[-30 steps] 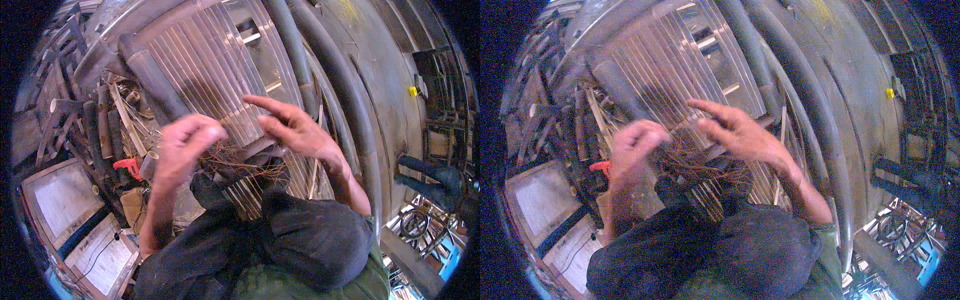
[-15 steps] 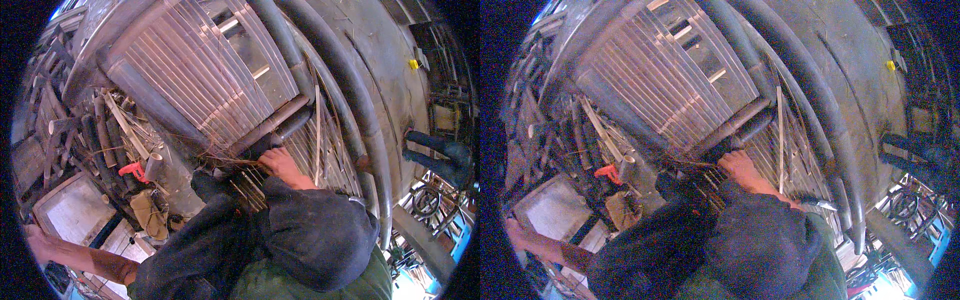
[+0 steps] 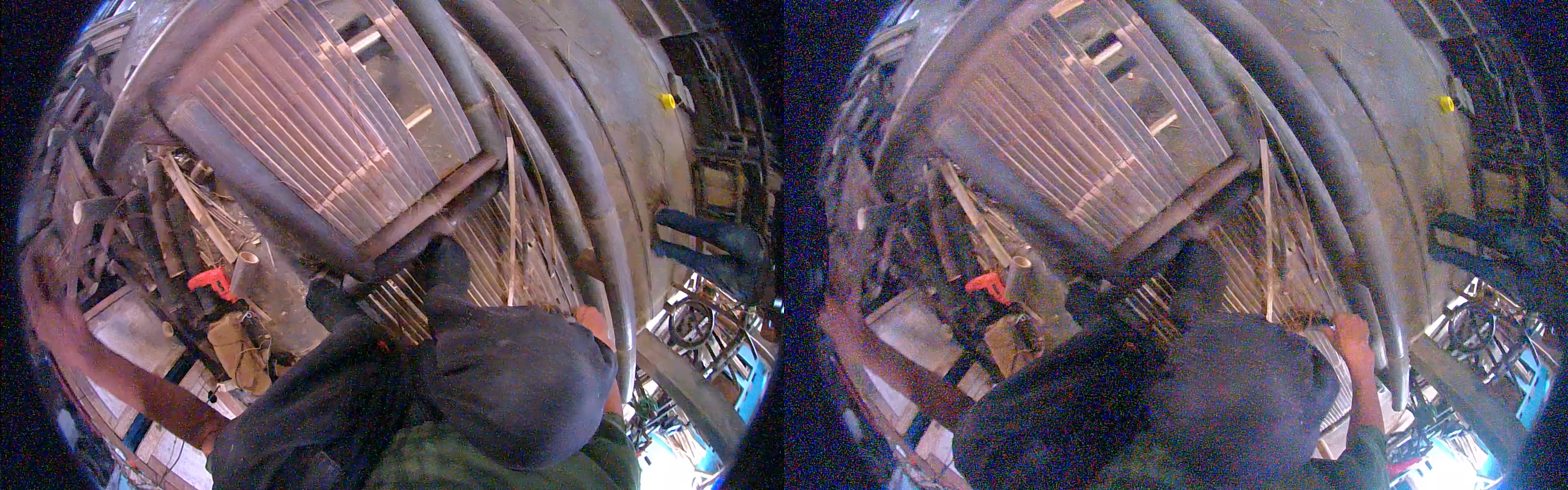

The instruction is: The person weaves thin strips of material into a curved wooden frame using both hands. They repeatedly thread the strips through the frame's slats and pull them taut to form a woven pattern.

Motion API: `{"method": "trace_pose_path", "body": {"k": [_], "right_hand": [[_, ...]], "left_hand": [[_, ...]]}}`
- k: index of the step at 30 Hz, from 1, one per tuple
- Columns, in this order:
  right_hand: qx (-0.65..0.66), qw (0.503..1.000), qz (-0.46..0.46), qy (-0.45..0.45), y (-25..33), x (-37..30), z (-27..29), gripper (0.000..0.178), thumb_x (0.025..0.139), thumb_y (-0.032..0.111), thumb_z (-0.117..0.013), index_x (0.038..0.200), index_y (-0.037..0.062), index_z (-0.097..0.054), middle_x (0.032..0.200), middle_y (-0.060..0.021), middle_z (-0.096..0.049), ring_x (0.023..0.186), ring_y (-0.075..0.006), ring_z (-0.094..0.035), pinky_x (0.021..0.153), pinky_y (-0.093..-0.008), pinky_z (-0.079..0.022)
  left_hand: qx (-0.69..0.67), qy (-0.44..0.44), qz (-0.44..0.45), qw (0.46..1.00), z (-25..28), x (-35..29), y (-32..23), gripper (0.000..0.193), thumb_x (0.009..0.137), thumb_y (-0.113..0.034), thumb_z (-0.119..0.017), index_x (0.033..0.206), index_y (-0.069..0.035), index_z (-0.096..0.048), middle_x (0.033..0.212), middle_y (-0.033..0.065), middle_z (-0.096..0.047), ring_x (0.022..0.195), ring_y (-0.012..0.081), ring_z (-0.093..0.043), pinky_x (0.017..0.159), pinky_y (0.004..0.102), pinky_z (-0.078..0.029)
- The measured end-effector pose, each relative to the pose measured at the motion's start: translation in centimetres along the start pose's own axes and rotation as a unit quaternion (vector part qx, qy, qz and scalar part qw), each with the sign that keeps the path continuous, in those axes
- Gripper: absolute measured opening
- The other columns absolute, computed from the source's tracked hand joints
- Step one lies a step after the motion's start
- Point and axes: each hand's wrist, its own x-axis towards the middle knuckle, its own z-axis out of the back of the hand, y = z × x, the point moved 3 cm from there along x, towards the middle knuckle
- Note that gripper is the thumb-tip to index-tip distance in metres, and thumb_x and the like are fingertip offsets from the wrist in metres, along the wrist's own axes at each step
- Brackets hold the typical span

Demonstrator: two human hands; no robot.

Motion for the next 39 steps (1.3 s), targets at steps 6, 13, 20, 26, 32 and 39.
{"method": "trace_pose_path", "body": {"k": [6,13,20,26,32,39], "right_hand": [[0.400,0.760,0.391,-0.330,21.0,-1.3,17.6,0.035,0.084,0.008,-0.068,0.117,0.0008,-0.060,0.101,-0.0143,-0.061,0.095,-0.0258,-0.061,0.084,-0.0333,-0.048],[0.250,0.618,0.620,-0.414,34.8,-3.0,26.9,0.055,0.083,0.019,-0.071,0.132,0.0085,-0.050,0.129,-0.0165,-0.046,0.120,-0.0330,-0.047,0.096,-0.0401,-0.044],[0.332,0.696,0.596,-0.226,35.9,-0.9,25.4,0.020,0.090,0.022,-0.062,0.088,0.0022,-0.063,0.083,-0.0142,-0.064,0.077,-0.0325,-0.061,0.068,-0.0391,-0.047],[0.425,0.722,0.536,-0.104,35.2,1.2,22.8,0.024,0.095,0.023,-0.059,0.089,-0.0003,-0.063,0.071,-0.0042,-0.058,0.066,-0.0160,-0.052,0.059,-0.0305,-0.042],[0.545,0.704,0.452,-0.061,34.4,3.5,22.0,0.024,0.093,0.025,-0.064,0.088,0.0025,-0.067,0.069,0.0055,-0.053,0.063,-0.0031,-0.045,0.055,-0.0215,-0.036],[0.560,0.720,0.401,-0.087,32.8,4.2,23.0,0.024,0.091,0.025,-0.066,0.087,0.0011,-0.067,0.071,0.0037,-0.056,0.068,-0.0041,-0.048,0.060,-0.0228,-0.040]], "left_hand": [[-0.658,0.206,0.085,0.720,5.1,1.0,-24.5,0.011,0.087,-0.010,-0.064,0.089,-0.002,-0.071,0.088,0.0059,-0.069,0.083,0.0112,-0.062,0.077,0.0261,-0.049],[-0.748,0.208,0.018,0.630,6.4,-3.3,-30.5,0.008,0.084,-0.003,-0.067,0.089,0.003,-0.068,0.082,0.0065,-0.066,0.075,0.0103,-0.060,0.068,0.0241,-0.049],[-0.760,0.218,0.030,0.611,5.3,-4.7,-30.3,0.009,0.086,-0.004,-0.067,0.090,0.004,-0.068,0.084,0.0046,-0.065,0.076,0.0076,-0.059,0.067,0.0214,-0.047],[-0.741,0.246,0.146,0.608,3.3,-5.5,-29.2,0.011,0.086,-0.008,-0.066,0.089,0.002,-0.070,0.088,0.0072,-0.069,0.085,0.0131,-0.063,0.079,0.0266,-0.049],[-0.731,0.254,0.174,0.610,1.9,-6.5,-28.6,0.016,0.088,-0.013,-0.064,0.091,0.002,-0.070,0.087,0.0059,-0.070,0.086,0.0118,-0.063,0.082,0.0261,-0.048],[-0.731,0.247,0.210,0.600,0.6,-7.3,-28.4,0.016,0.087,-0.011,-0.067,0.092,0.003,-0.069,0.086,0.0042,-0.067,0.082,0.0095,-0.059,0.077,0.0240,-0.046]]}}
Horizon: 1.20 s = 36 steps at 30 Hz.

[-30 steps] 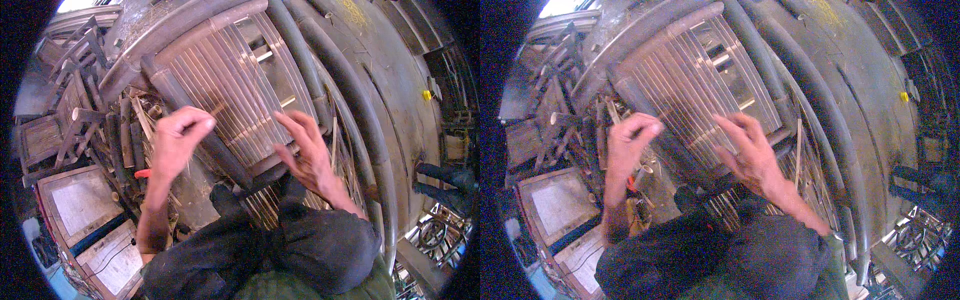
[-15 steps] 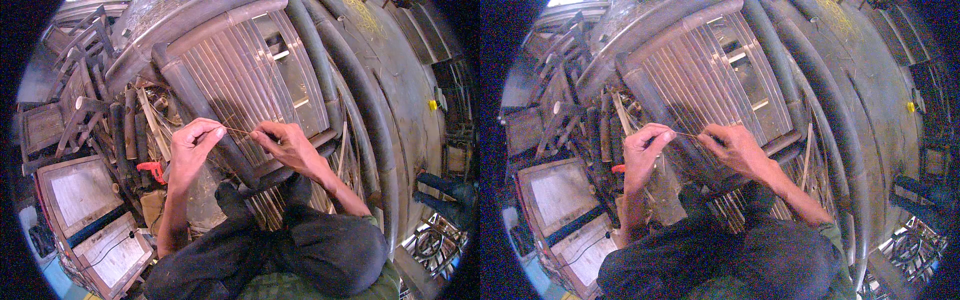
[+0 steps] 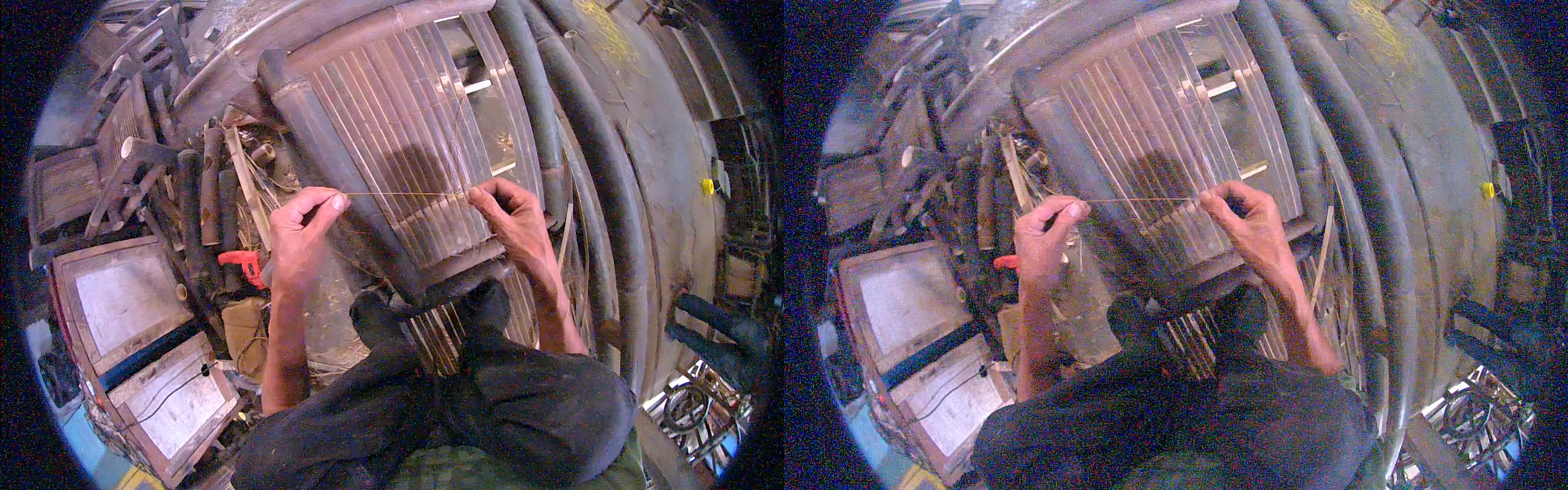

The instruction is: The person weaves thin strips of material into a curved wooden frame using both hands. They repeatedly thread the strips through the frame's slats and pull them taut to form a woven pattern.

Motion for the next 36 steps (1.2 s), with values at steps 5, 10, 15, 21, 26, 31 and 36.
{"method": "trace_pose_path", "body": {"k": [5,10,15,21,26,31,36], "right_hand": [[-0.047,0.999,0.027,-0.003,0.5,-0.5,1.8,0.022,0.091,0.022,-0.065,0.089,0.0002,-0.067,0.079,-0.0003,-0.064,0.076,-0.0067,-0.055,0.068,-0.0248,-0.045],[-0.072,0.985,0.107,0.116,0.1,-0.5,-3.0,0.022,0.092,0.020,-0.064,0.089,-0.0012,-0.064,0.077,0.0025,-0.057,0.075,-0.0056,-0.049,0.066,-0.0243,-0.041],[-0.043,0.984,0.090,0.148,0.9,-0.2,-5.0,0.023,0.092,0.023,-0.063,0.090,-0.0003,-0.065,0.078,-0.0048,-0.064,0.076,-0.0106,-0.056,0.070,-0.0297,-0.047],[0.003,0.987,0.068,0.143,-0.5,-0.4,-4.7,0.022,0.094,0.021,-0.061,0.089,0.0001,-0.064,0.076,0.0047,-0.055,0.074,-0.0042,-0.046,0.063,-0.0228,-0.039],[0.029,0.987,0.063,0.147,-1.1,-0.7,-5.4,0.022,0.095,0.023,-0.061,0.089,0.0014,-0.064,0.076,0.0061,-0.054,0.072,-0.0035,-0.043,0.060,-0.0221,-0.036],[0.014,0.987,0.029,0.157,-1.1,-0.4,-4.9,0.021,0.095,0.023,-0.061,0.089,0.0026,-0.064,0.076,0.0068,-0.052,0.071,-0.0032,-0.043,0.060,-0.0215,-0.035],[0.005,0.996,0.034,0.085,-2.6,0.0,-2.8,0.021,0.094,0.023,-0.063,0.089,0.0033,-0.065,0.073,0.0086,-0.051,0.065,-0.0020,-0.039,0.056,-0.0210,-0.031]], "left_hand": [[0.089,-0.052,-0.064,0.993,1.2,0.5,0.7,0.025,0.084,-0.015,-0.069,0.102,0.002,-0.067,0.104,0.0082,-0.065,0.097,0.0170,-0.060,0.087,0.0305,-0.046],[0.139,0.050,-0.193,0.970,-1.6,-0.2,-2.2,0.033,0.080,-0.018,-0.072,0.106,0.001,-0.065,0.114,0.0128,-0.061,0.107,0.0247,-0.059,0.093,0.0361,-0.046],[0.077,0.150,-0.215,0.962,-5.2,-1.5,-2.1,0.021,0.082,-0.012,-0.071,0.097,0.002,-0.066,0.099,0.0127,-0.065,0.093,0.0253,-0.064,0.082,0.0336,-0.051],[0.058,0.111,-0.182,0.975,-4.6,-1.3,-1.3,0.017,0.080,-0.007,-0.071,0.094,0.002,-0.066,0.093,0.0119,-0.066,0.087,0.0260,-0.066,0.078,0.0325,-0.052],[0.056,0.122,-0.203,0.970,-6.0,-1.8,-1.0,0.012,0.081,-0.006,-0.069,0.089,0.002,-0.065,0.088,0.0119,-0.065,0.084,0.0255,-0.065,0.077,0.0326,-0.052],[0.065,0.104,-0.171,0.978,-5.1,-1.5,-0.7,0.009,0.082,-0.005,-0.068,0.087,0.002,-0.066,0.088,0.0116,-0.066,0.082,0.0236,-0.065,0.075,0.0316,-0.051],[0.073,0.057,-0.149,0.985,-3.0,-0.5,0.3,0.009,0.084,-0.005,-0.066,0.089,0.002,-0.067,0.087,0.0102,-0.066,0.080,0.0190,-0.064,0.074,0.0288,-0.050]]}}
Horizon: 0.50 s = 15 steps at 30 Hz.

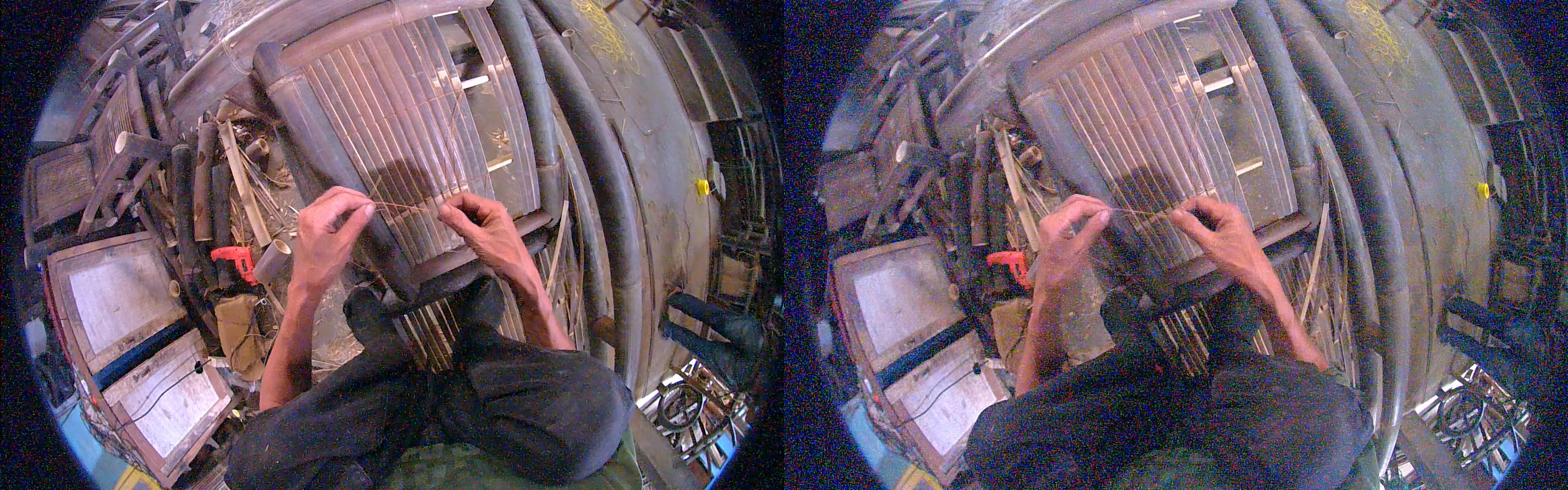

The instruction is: The person weaves thin strips of material into a curved wooden frame using both hands. They repeatedly thread the strips through the frame's slats and pull them taut to form a woven pattern.

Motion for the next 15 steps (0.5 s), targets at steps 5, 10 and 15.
{"method": "trace_pose_path", "body": {"k": [5,10,15], "right_hand": [[0.025,0.997,-0.032,-0.070,-0.1,-0.3,1.4,0.020,0.092,0.025,-0.065,0.087,0.0052,-0.064,0.067,0.0085,-0.048,0.059,-0.0019,-0.039,0.052,-0.0208,-0.031],[0.085,0.985,-0.040,-0.145,-0.2,-0.2,2.1,0.021,0.089,0.026,-0.069,0.084,0.0069,-0.063,0.068,0.0070,-0.052,0.059,-0.0035,-0.043,0.054,-0.0205,-0.035],[0.103,0.980,0.000,-0.173,-0.5,-0.1,2.4,0.022,0.091,0.027,-0.066,0.087,0.0049,-0.064,0.073,0.0050,-0.057,0.065,-0.0042,-0.049,0.059,-0.0213,-0.042]], "left_hand": [[0.019,-0.015,0.017,1.000,0.9,0.0,0.3,0.010,0.085,-0.007,-0.066,0.088,0.002,-0.068,0.087,0.0103,-0.067,0.082,0.0178,-0.064,0.075,0.0289,-0.050],[0.002,0.001,0.025,1.000,0.3,-0.2,1.0,0.010,0.085,-0.007,-0.066,0.088,0.002,-0.068,0.087,0.0102,-0.067,0.083,0.0188,-0.065,0.076,0.0294,-0.050],[0.011,0.006,0.035,0.999,0.0,-0.5,1.3,0.010,0.084,-0.007,-0.066,0.088,0.002,-0.068,0.088,0.0104,-0.067,0.084,0.0200,-0.065,0.077,0.0293,-0.049]]}}
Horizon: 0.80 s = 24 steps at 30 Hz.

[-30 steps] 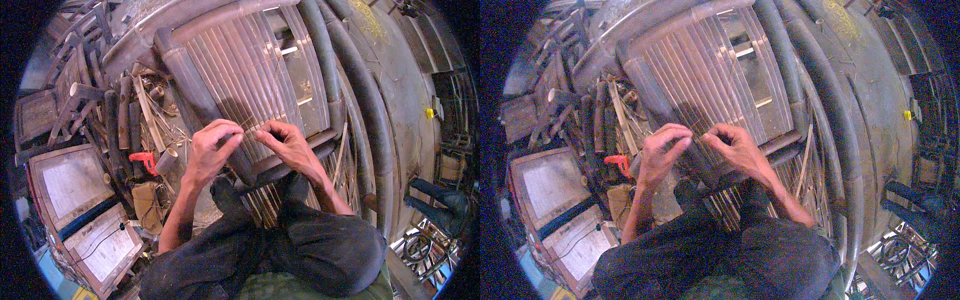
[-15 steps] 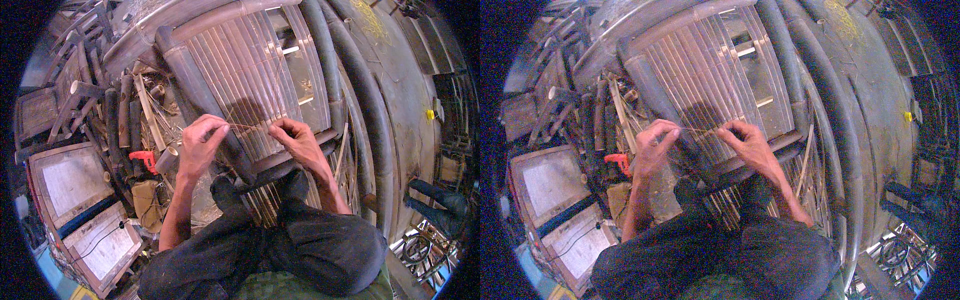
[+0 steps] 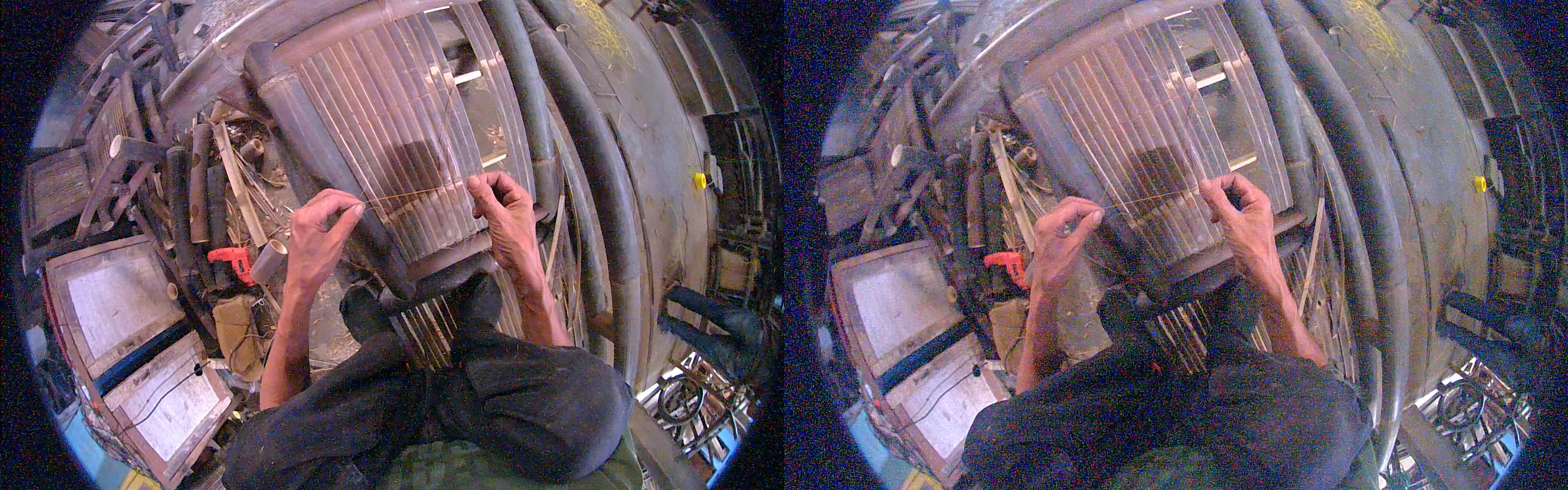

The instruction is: The person weaves thin strips of material into a curved wooden frame using both hands. They repeatedly thread the strips through the frame's slats and pull them taut to form a woven pattern.

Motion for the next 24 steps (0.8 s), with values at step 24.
{"method": "trace_pose_path", "body": {"k": [24], "right_hand": [[-0.197,0.964,0.059,0.171,1.2,-1.4,-3.8,0.019,0.089,0.020,-0.065,0.091,0.0014,-0.066,0.080,-0.0104,-0.066,0.074,-0.0194,-0.061,0.068,-0.0329,-0.047]], "left_hand": [[0.012,0.064,-0.097,0.993,-2.2,-0.4,-2.5,0.030,0.077,-0.012,-0.076,0.103,0.000,-0.065,0.105,0.0137,-0.064,0.100,0.0271,-0.063,0.088,0.0345,-0.050]]}}
